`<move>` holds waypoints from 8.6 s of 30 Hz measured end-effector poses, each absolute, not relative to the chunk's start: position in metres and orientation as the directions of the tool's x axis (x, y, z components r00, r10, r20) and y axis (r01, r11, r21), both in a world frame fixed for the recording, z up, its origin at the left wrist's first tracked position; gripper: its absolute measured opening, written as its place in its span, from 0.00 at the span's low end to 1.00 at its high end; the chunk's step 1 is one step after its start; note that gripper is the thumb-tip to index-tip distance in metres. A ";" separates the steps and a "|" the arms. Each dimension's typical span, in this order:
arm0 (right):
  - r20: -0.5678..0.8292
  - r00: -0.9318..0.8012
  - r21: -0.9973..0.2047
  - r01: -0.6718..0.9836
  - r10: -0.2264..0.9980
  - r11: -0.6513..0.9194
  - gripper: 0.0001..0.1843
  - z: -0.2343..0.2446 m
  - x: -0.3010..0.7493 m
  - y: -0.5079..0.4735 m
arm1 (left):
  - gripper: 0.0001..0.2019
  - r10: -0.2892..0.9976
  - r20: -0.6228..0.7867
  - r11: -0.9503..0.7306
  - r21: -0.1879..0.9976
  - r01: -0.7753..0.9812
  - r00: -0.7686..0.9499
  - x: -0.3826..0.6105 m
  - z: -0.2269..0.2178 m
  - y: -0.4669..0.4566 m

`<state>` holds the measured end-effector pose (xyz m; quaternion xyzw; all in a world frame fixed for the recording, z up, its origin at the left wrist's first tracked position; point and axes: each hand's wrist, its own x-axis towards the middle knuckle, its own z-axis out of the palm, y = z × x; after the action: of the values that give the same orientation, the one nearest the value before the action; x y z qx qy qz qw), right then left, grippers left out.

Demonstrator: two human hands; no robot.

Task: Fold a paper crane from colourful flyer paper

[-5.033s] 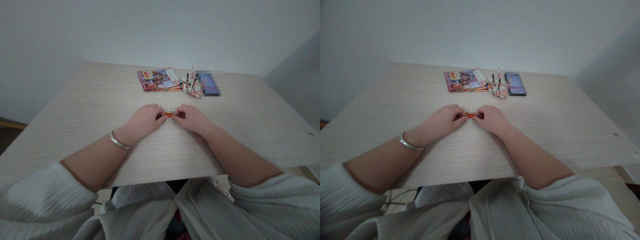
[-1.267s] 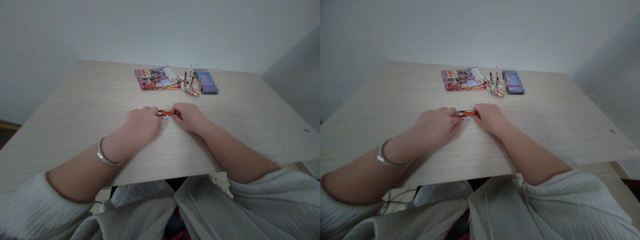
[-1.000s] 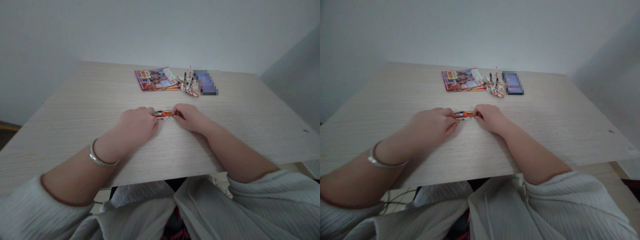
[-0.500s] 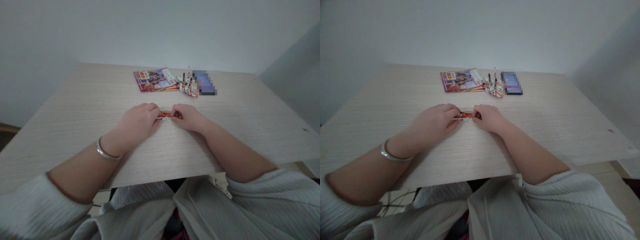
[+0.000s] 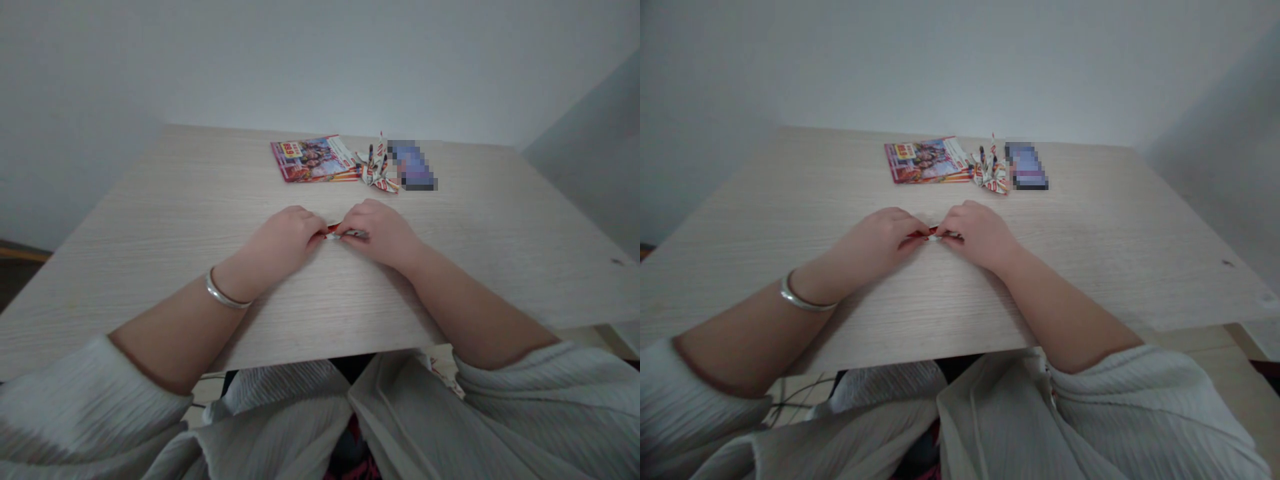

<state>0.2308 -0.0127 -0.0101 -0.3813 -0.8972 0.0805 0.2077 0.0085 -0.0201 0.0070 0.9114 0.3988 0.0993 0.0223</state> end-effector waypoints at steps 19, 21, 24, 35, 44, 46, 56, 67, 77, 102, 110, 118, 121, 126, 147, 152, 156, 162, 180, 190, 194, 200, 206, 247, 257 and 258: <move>0.217 -0.576 -0.222 0.757 0.788 0.615 0.11 -0.003 0.223 -0.020 | 0.18 0.648 0.194 -0.761 0.138 0.634 0.736 0.007 -0.005 -0.012; 0.253 -0.581 -0.220 0.744 0.774 0.631 0.11 -0.005 0.223 -0.018 | 0.18 0.657 0.191 -0.753 0.142 0.642 0.729 0.008 -0.004 -0.011; 0.258 -0.576 -0.218 0.747 0.776 0.628 0.12 -0.007 0.221 -0.016 | 0.18 0.671 0.182 -0.741 0.141 0.656 0.719 0.008 -0.003 -0.011; 0.281 -0.427 -0.335 0.796 0.859 0.505 0.12 -0.017 0.212 -0.011 | 0.21 0.720 0.236 -0.692 0.174 0.701 0.652 0.010 -0.011 -0.008; 0.246 -0.335 -0.404 0.817 0.909 0.411 0.09 -0.014 0.213 -0.011 | 0.18 0.741 0.257 -0.668 0.193 0.718 0.621 0.012 -0.015 -0.005; 0.247 -0.326 -0.405 0.821 0.913 0.403 0.08 -0.015 0.213 -0.010 | 0.17 0.735 0.263 -0.675 0.190 0.713 0.625 0.012 -0.016 -0.005; 0.248 -0.322 -0.493 0.770 0.913 0.406 0.05 -0.016 0.218 -0.006 | 0.12 0.759 0.269 -0.648 0.240 0.723 0.593 0.014 -0.013 -0.008; 0.248 -0.426 -0.440 0.751 0.870 0.492 0.05 -0.012 0.219 -0.015 | 0.08 0.740 0.310 -0.672 0.291 0.681 0.597 0.014 -0.009 -0.010; 0.235 -0.424 -0.464 0.742 0.875 0.484 0.03 -0.013 0.215 -0.018 | 0.08 0.727 0.271 -0.687 0.302 0.661 0.631 0.012 -0.009 -0.013; 0.209 -0.481 -0.327 0.786 0.851 0.525 0.04 -0.009 0.221 -0.016 | 0.12 0.700 0.202 -0.711 0.110 0.694 0.685 0.009 -0.007 -0.008; 0.158 -0.446 -0.225 0.852 0.881 0.472 0.07 -0.005 0.224 -0.016 | 0.10 0.720 0.183 -0.693 0.155 0.704 0.669 0.008 -0.002 -0.008; 0.113 -0.418 -0.148 0.890 0.901 0.431 0.07 0.003 0.247 -0.016 | 0.10 0.725 0.177 -0.688 0.161 0.707 0.665 0.005 -0.001 -0.006; 0.139 -0.392 -0.204 0.887 0.909 0.414 0.06 0.000 0.253 -0.012 | 0.09 0.732 0.201 -0.681 0.181 0.710 0.651 0.004 -0.004 -0.005; 0.263 -0.425 -0.458 0.735 0.866 0.500 0.08 -0.008 0.237 -0.009 | 0.09 0.738 0.246 -0.675 0.269 0.687 0.629 0.006 -0.007 -0.003; 0.237 -0.400 -0.342 0.818 0.885 0.461 0.03 -0.007 0.238 -0.012 | 0.12 0.818 0.099 -0.574 0.094 0.813 0.566 -0.006 0.005 -0.005; 0.298 -0.442 -0.388 0.754 0.846 0.530 0.04 -0.013 0.234 -0.010 | 0.09 0.796 0.145 -0.601 0.072 0.796 0.588 -0.003 0.004 -0.007; 0.286 -0.475 -0.399 0.731 0.832 0.554 0.03 -0.013 0.228 -0.009 | 0.09 0.771 0.180 -0.633 0.114 0.766 0.611 -0.001 0.000 -0.007; 0.261 -0.486 -0.392 0.736 0.834 0.552 0.04 -0.009 0.214 -0.015 | 0.12 0.745 0.196 -0.664 0.143 0.733 0.637 0.011 -0.002 -0.010; 0.234 -0.449 -0.394 0.767 0.862 0.506 0.03 -0.009 0.225 -0.014 | 0.08 0.783 0.153 -0.618 0.310 0.722 0.603 0.002 -0.002 -0.004; 0.125 -0.298 -0.738 0.609 0.946 0.289 0.02 -0.010 0.228 -0.011 | 0.11 0.651 0.282 -0.744 0.424 0.517 0.705 0.001 0.001 -0.012; 0.101 -0.288 -0.879 0.423 0.952 0.221 0.06 -0.017 0.229 -0.008 | 0.07 0.655 0.328 -0.739 0.465 0.487 0.681 0.000 -0.003 -0.010; 0.128 -0.267 -0.857 0.454 0.955 0.242 0.07 -0.018 0.231 -0.007 | 0.07 0.705 0.314 -0.682 0.546 0.487 0.636 0.002 -0.007 -0.008; 0.291 -0.340 -0.695 0.567 0.894 0.442 0.09 -0.011 0.228 -0.012 | 0.09 0.736 0.303 -0.662 0.509 0.551 0.605 0.003 -0.010 -0.007; 0.191 -0.550 -0.129 0.807 0.813 0.576 0.08 0.001 0.217 -0.030 | 0.08 0.646 0.260 -0.763 0.175 0.623 0.718 0.011 -0.010 -0.005; 0.176 -0.562 -0.040 0.817 0.809 0.576 0.09 0.001 0.219 -0.026 | 0.14 0.622 0.270 -0.782 0.184 0.595 0.735 0.009 -0.010 -0.007; 0.184 -0.568 -0.024 0.813 0.802 0.581 0.09 0.000 0.220 -0.025 | 0.15 0.621 0.277 -0.784 0.184 0.593 0.734 0.008 -0.010 -0.007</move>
<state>0.2201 -0.0252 0.0002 -0.4564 -0.8849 -0.0317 0.0875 0.0080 -0.0068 -0.0103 0.9301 0.3262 0.1634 0.0418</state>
